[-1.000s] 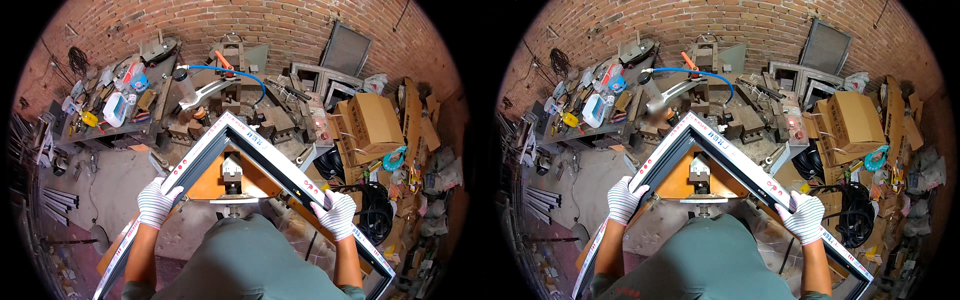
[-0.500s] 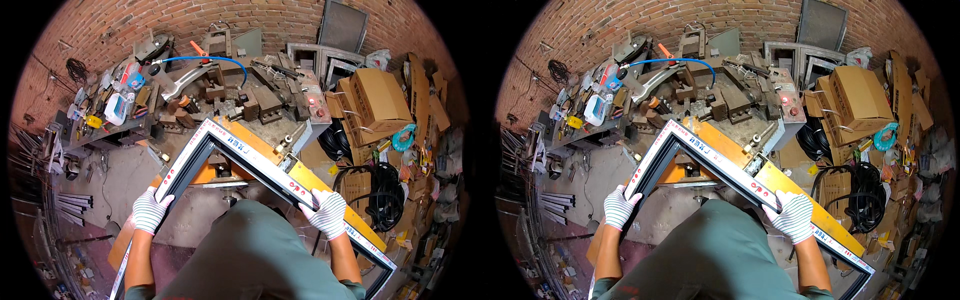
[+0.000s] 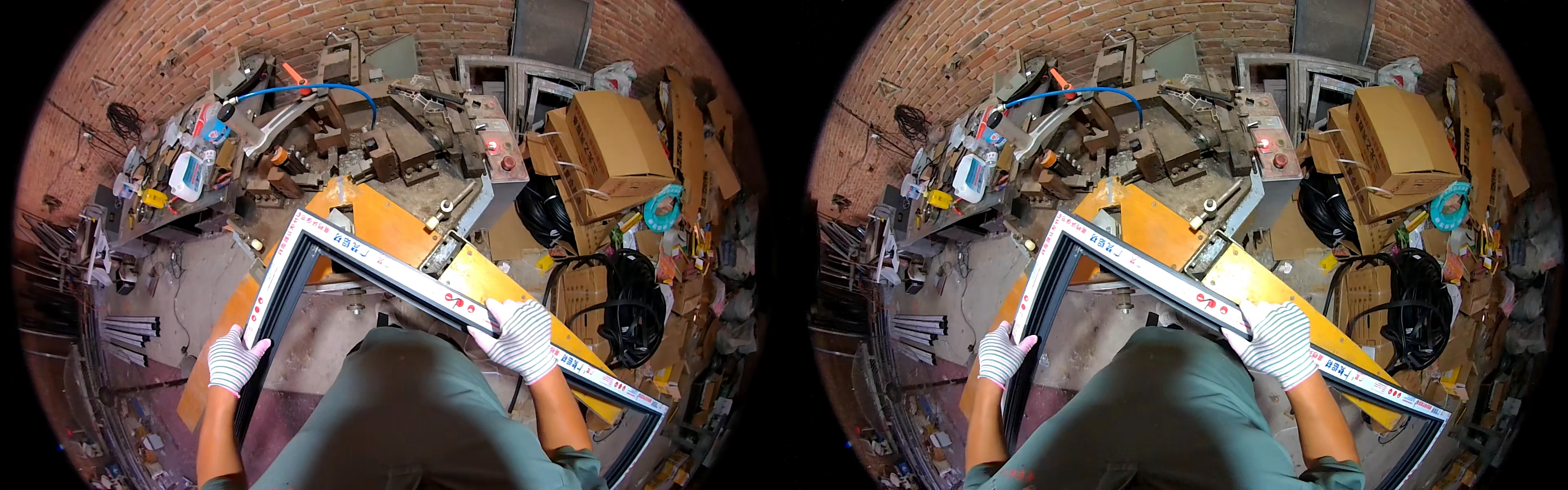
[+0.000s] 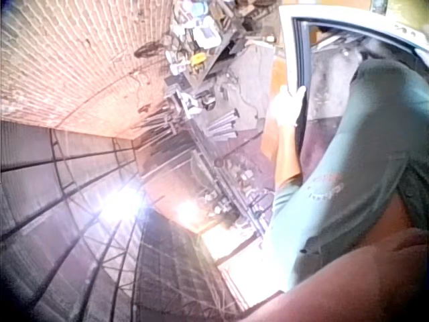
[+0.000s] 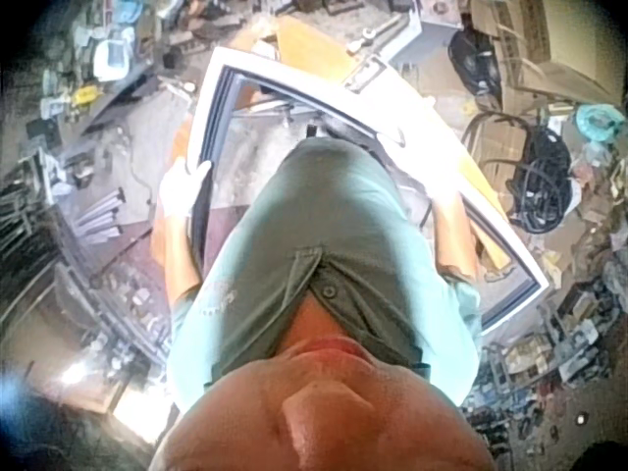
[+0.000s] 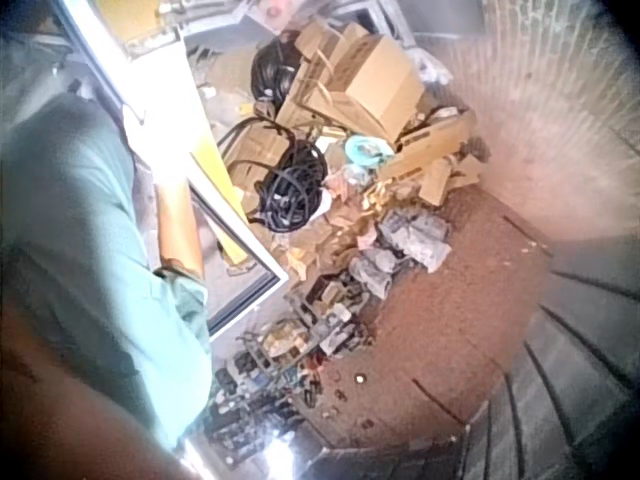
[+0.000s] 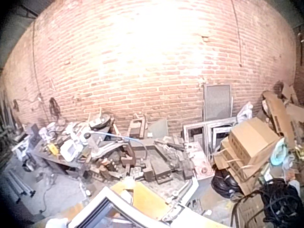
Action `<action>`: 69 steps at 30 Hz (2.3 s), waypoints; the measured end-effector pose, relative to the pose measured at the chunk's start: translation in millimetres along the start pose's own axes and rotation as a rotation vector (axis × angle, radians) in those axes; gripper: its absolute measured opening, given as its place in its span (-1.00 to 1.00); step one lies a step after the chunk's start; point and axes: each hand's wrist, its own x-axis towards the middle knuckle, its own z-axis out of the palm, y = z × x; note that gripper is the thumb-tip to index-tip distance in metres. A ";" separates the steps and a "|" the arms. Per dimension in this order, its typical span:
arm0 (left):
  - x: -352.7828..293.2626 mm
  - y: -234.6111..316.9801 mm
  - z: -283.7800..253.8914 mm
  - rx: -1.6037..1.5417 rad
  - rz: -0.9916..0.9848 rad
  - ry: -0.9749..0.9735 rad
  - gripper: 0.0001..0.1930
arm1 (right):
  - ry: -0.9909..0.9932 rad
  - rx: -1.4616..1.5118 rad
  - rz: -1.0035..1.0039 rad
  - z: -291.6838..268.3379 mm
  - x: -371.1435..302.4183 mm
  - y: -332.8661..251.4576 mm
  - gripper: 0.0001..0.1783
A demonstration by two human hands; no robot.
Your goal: The person places a metal window frame corner into a hydraulic press, activates the machine by hand to secure the joint, and rotates the large frame to repeat the process on other corners.
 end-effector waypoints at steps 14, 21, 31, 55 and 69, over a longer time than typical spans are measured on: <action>-25.2 -83.7 6.4 0.034 -0.188 -0.036 -0.24 | -0.075 0.041 -0.185 37.7 45.1 -60.8 -0.56; -37.0 -173.7 29.7 -0.083 -0.280 -0.072 -0.22 | -0.264 0.015 -0.280 87.2 78.8 -141.9 -0.53; -42.4 -286.8 63.4 -0.016 -0.457 -0.210 -0.32 | -0.320 0.001 -0.398 180.2 115.1 -233.2 -0.47; 125.1 -35.3 138.0 -0.154 0.882 0.295 -0.22 | 0.256 -0.049 0.194 65.2 17.1 -106.2 -0.80; 59.0 -78.1 31.5 -0.223 0.763 0.481 -0.30 | 0.591 -0.675 1.089 -31.6 -355.5 156.1 -0.45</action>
